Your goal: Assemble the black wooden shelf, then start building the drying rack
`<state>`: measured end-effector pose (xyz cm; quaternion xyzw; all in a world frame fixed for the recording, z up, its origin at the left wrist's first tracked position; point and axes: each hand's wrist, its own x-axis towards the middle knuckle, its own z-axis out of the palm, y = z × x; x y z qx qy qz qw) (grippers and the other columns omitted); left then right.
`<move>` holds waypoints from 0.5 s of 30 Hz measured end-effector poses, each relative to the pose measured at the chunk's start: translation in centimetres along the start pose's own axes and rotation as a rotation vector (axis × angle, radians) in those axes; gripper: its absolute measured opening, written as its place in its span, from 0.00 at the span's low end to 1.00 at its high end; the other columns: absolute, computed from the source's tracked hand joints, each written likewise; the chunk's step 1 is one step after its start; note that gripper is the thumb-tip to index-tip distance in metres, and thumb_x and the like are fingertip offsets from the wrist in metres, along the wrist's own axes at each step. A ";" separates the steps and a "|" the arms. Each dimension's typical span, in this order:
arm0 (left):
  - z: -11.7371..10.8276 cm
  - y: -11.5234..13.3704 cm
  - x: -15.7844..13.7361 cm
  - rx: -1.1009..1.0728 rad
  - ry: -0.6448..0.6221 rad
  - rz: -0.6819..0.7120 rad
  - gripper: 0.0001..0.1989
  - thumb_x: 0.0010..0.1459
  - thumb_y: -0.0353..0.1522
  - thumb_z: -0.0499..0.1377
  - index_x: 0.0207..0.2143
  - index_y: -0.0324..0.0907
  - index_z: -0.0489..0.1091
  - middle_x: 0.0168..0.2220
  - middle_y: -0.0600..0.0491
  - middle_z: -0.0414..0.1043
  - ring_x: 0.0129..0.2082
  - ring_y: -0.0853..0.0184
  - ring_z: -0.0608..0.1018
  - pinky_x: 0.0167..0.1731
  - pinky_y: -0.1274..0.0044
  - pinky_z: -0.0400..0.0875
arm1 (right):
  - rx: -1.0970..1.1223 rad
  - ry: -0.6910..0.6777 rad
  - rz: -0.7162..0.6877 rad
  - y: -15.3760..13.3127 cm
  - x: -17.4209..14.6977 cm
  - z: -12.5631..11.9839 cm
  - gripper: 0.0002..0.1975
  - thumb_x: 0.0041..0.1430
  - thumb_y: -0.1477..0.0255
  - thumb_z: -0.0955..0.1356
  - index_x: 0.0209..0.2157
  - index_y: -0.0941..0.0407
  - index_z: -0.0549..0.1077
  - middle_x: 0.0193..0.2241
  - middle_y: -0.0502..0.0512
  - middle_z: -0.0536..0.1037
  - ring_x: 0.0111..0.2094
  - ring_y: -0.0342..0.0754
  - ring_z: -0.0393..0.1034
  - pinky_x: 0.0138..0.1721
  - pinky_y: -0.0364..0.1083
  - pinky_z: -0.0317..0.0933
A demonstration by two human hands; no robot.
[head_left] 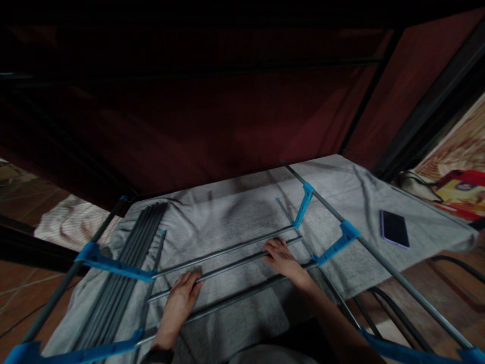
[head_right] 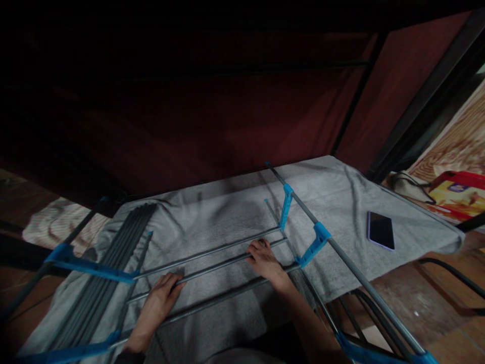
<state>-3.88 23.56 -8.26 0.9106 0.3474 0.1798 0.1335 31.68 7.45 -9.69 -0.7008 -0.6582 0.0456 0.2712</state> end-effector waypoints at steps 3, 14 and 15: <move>0.0 0.1 0.0 0.010 0.006 -0.011 0.13 0.64 0.40 0.52 0.40 0.45 0.73 0.41 0.48 0.77 0.43 0.57 0.78 0.46 0.63 0.75 | -0.003 0.013 0.004 -0.2 0.0 -0.1 0.04 0.60 0.74 0.69 0.37 0.53 0.73 0.40 0.53 0.74 0.47 0.52 0.66 0.54 0.54 0.57; 0.0 0.1 0.1 0.021 0.028 0.011 0.13 0.64 0.41 0.52 0.39 0.45 0.73 0.40 0.48 0.77 0.41 0.57 0.79 0.44 0.65 0.76 | 0.010 0.025 0.015 -0.2 0.0 0.0 0.05 0.59 0.76 0.68 0.38 0.53 0.73 0.41 0.54 0.74 0.47 0.52 0.66 0.55 0.55 0.57; -0.1 0.1 0.1 0.025 0.027 0.018 0.13 0.64 0.41 0.51 0.38 0.45 0.73 0.39 0.49 0.77 0.41 0.57 0.79 0.44 0.65 0.76 | 0.010 0.025 0.014 -0.2 0.0 0.0 0.05 0.60 0.76 0.68 0.38 0.53 0.73 0.41 0.54 0.74 0.47 0.52 0.66 0.55 0.55 0.56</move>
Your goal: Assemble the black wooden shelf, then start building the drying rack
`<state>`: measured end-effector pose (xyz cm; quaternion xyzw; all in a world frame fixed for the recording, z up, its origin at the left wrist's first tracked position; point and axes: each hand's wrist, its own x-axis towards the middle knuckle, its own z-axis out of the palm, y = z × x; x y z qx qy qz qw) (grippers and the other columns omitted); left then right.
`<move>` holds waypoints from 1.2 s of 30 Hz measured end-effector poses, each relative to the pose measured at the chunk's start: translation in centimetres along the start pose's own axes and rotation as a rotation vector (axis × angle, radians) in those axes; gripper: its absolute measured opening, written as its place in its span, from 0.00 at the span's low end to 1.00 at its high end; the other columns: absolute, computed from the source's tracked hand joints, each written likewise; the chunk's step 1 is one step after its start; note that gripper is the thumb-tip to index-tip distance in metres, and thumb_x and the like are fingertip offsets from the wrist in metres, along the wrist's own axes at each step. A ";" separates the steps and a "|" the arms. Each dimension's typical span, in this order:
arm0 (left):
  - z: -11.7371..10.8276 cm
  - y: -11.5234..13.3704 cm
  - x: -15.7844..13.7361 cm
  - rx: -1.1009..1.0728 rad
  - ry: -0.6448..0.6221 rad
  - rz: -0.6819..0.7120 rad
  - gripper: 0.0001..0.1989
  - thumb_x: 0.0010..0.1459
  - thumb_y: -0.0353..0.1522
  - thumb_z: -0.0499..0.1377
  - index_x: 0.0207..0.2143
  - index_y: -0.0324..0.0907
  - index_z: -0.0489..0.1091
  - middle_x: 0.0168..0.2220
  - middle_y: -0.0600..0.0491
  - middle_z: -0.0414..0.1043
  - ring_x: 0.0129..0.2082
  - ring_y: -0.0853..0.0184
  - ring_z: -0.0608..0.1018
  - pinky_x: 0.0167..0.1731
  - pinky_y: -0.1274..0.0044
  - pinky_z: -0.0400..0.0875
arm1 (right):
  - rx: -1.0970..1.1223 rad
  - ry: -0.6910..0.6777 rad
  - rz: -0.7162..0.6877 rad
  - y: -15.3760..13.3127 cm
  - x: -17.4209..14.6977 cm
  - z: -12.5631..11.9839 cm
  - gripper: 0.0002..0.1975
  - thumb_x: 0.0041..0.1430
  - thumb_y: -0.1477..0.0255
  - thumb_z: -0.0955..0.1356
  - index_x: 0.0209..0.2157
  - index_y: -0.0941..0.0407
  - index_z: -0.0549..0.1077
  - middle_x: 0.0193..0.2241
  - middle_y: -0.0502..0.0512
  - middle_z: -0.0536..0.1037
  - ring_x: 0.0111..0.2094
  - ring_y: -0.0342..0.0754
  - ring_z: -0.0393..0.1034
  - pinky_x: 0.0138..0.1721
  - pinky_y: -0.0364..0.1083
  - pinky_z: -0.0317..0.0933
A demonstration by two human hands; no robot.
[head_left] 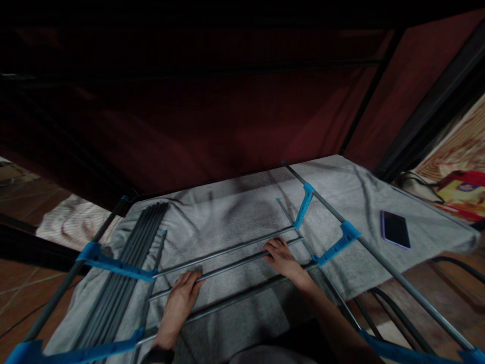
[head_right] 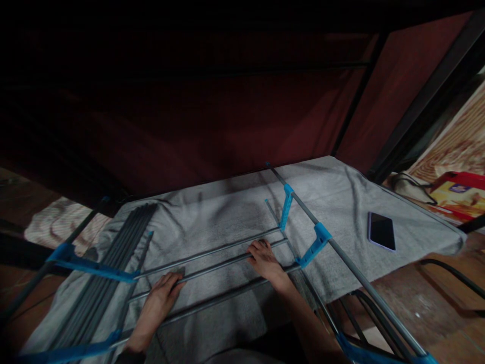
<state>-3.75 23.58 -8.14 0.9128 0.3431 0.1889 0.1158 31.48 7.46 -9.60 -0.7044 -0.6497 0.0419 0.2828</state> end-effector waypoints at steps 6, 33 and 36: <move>-0.2 0.3 0.0 0.001 0.004 -0.005 0.14 0.64 0.40 0.51 0.39 0.45 0.73 0.40 0.48 0.78 0.42 0.57 0.79 0.45 0.64 0.76 | -0.003 -0.029 0.008 -0.1 0.1 -0.3 0.05 0.59 0.76 0.69 0.38 0.53 0.73 0.41 0.53 0.75 0.46 0.51 0.66 0.56 0.55 0.55; 0.3 -0.3 -0.2 -0.007 -0.018 -0.020 0.12 0.64 0.40 0.52 0.42 0.46 0.72 0.41 0.49 0.78 0.43 0.58 0.79 0.46 0.64 0.76 | -0.026 -0.023 0.001 0.2 0.0 0.0 0.05 0.60 0.75 0.68 0.38 0.52 0.74 0.41 0.54 0.75 0.47 0.52 0.66 0.53 0.54 0.57; 0.1 -0.1 -0.1 0.004 -0.001 -0.004 0.13 0.64 0.40 0.52 0.41 0.46 0.72 0.40 0.49 0.78 0.42 0.58 0.79 0.45 0.64 0.76 | -0.023 -0.026 0.002 0.2 0.0 0.1 0.05 0.60 0.75 0.68 0.38 0.52 0.73 0.41 0.53 0.75 0.46 0.52 0.66 0.54 0.54 0.56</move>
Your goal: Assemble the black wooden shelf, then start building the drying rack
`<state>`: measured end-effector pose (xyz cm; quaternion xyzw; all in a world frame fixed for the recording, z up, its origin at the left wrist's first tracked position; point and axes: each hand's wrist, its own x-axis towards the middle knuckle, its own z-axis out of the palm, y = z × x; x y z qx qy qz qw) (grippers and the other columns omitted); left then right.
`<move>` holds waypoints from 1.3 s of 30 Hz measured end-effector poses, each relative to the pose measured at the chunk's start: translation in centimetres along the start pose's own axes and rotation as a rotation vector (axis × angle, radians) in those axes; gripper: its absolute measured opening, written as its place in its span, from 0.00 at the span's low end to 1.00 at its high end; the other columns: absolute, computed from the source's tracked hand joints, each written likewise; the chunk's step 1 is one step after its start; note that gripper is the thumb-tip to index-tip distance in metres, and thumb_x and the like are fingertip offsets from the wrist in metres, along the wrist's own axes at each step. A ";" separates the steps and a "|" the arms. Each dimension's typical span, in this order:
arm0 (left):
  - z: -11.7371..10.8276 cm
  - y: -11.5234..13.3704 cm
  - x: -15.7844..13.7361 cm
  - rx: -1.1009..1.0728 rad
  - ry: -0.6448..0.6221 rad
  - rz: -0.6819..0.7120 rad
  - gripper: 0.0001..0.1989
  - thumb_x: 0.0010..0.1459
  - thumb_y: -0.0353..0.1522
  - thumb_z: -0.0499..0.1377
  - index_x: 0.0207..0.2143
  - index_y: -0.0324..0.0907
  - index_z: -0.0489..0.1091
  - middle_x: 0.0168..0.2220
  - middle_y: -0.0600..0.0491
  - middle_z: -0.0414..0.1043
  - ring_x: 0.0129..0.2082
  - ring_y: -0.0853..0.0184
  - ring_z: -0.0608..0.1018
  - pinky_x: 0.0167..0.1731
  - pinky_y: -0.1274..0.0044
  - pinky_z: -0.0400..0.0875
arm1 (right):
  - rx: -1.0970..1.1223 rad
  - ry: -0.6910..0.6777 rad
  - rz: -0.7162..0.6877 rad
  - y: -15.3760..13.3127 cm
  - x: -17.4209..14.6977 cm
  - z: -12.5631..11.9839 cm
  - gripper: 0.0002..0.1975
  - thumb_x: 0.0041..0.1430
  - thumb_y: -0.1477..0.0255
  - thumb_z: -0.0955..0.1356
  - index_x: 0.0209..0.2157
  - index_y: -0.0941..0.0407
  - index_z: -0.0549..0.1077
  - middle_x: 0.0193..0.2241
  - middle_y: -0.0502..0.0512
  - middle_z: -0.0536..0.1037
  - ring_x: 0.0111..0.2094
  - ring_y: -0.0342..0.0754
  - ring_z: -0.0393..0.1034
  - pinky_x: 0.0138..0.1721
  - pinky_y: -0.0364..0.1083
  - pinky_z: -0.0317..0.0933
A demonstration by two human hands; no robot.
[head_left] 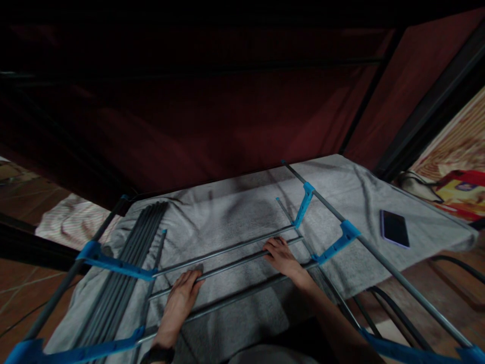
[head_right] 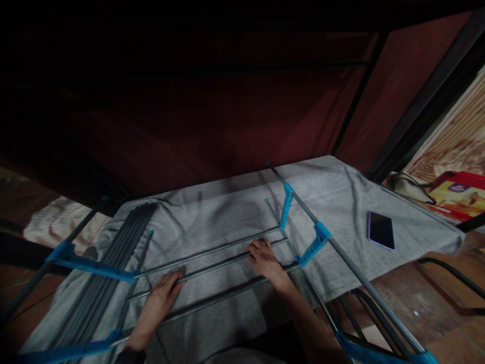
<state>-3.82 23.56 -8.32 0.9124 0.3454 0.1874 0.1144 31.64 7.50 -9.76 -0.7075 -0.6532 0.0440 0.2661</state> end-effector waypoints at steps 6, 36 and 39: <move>-0.3 0.4 0.1 -0.012 -0.031 -0.012 0.14 0.65 0.41 0.50 0.40 0.45 0.72 0.40 0.48 0.78 0.42 0.57 0.79 0.45 0.63 0.76 | 0.007 0.000 -0.007 -0.1 0.0 -0.2 0.05 0.61 0.75 0.68 0.38 0.52 0.73 0.41 0.53 0.75 0.47 0.52 0.67 0.56 0.56 0.54; 0.2 -0.2 -0.1 0.002 -0.011 0.023 0.14 0.66 0.41 0.50 0.42 0.45 0.72 0.40 0.48 0.78 0.42 0.57 0.79 0.44 0.64 0.76 | -0.012 -0.028 0.006 0.0 0.0 -0.2 0.05 0.61 0.74 0.68 0.39 0.52 0.72 0.43 0.53 0.75 0.48 0.51 0.67 0.58 0.55 0.52; 0.3 -0.3 -0.1 0.009 -0.009 0.027 0.14 0.66 0.41 0.50 0.41 0.45 0.72 0.40 0.48 0.77 0.41 0.57 0.79 0.43 0.63 0.76 | -0.013 -0.021 0.003 0.2 0.0 0.0 0.05 0.61 0.74 0.68 0.39 0.52 0.73 0.43 0.54 0.75 0.48 0.51 0.67 0.58 0.56 0.52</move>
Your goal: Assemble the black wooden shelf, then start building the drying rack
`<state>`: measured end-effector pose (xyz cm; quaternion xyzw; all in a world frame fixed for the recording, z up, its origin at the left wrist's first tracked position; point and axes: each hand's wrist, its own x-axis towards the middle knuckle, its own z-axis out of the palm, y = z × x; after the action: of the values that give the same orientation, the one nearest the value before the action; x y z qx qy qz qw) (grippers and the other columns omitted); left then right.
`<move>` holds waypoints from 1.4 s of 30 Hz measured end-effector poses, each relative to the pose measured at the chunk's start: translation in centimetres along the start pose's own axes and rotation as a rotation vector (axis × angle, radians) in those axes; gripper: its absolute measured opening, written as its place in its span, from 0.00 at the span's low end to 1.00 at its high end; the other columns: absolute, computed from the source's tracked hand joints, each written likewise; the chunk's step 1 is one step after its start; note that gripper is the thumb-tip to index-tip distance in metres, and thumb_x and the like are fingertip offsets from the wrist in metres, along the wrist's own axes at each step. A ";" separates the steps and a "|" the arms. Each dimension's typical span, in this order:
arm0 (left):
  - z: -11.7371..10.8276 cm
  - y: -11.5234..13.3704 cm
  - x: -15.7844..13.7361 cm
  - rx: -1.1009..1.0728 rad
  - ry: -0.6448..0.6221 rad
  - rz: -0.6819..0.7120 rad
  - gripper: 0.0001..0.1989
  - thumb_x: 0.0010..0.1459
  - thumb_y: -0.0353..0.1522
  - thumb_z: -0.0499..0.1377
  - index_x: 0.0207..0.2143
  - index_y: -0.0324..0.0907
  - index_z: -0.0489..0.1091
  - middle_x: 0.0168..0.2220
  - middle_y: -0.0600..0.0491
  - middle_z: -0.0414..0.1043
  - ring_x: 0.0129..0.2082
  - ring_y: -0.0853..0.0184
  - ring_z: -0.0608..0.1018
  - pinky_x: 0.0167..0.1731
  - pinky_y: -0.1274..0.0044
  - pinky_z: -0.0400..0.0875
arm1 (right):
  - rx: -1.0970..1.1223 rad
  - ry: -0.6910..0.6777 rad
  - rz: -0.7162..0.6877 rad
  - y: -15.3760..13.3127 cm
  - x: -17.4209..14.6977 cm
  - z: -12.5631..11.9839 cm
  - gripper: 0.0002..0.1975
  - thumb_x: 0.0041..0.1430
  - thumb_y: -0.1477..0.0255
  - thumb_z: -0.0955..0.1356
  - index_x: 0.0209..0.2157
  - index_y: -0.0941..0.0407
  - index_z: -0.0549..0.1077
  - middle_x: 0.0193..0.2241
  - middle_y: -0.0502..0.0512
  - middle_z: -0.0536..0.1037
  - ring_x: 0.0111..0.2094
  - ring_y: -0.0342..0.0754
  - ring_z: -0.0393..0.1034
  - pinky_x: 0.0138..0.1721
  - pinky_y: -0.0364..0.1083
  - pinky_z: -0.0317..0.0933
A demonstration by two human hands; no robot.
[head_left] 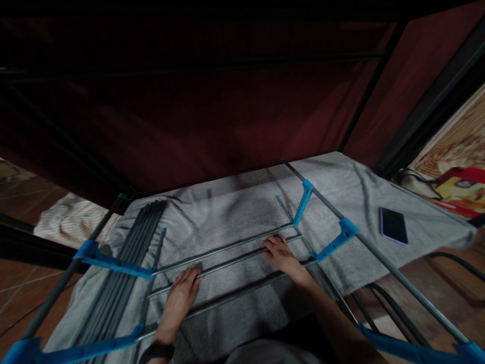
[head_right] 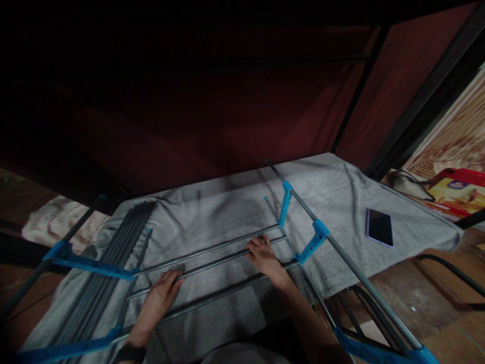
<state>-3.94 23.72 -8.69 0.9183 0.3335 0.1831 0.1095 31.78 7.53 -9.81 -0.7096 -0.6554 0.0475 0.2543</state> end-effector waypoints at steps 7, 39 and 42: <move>0.1 0.1 -0.1 -0.017 0.006 -0.019 0.14 0.64 0.42 0.52 0.43 0.45 0.71 0.41 0.48 0.77 0.43 0.57 0.79 0.45 0.63 0.75 | 0.001 0.008 -0.002 0.0 -0.1 0.1 0.04 0.61 0.74 0.67 0.39 0.53 0.73 0.42 0.54 0.75 0.47 0.51 0.67 0.57 0.55 0.53; -0.2 0.2 0.0 -0.035 -0.011 -0.020 0.14 0.65 0.40 0.51 0.42 0.44 0.72 0.40 0.48 0.77 0.42 0.58 0.79 0.45 0.64 0.76 | -0.003 0.019 -0.008 0.4 0.0 0.5 0.04 0.61 0.73 0.68 0.38 0.52 0.73 0.41 0.53 0.74 0.48 0.52 0.66 0.55 0.54 0.55; -0.3 0.5 0.0 -0.032 0.000 -0.035 0.14 0.64 0.41 0.52 0.42 0.44 0.72 0.41 0.48 0.78 0.43 0.57 0.79 0.45 0.63 0.76 | 0.002 0.019 -0.001 0.4 0.0 0.5 0.04 0.60 0.73 0.68 0.38 0.52 0.73 0.41 0.53 0.75 0.48 0.52 0.65 0.56 0.54 0.55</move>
<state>-3.75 23.38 -8.23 0.9104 0.3467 0.1862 0.1277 31.97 7.66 -10.48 -0.7094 -0.6533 0.0412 0.2613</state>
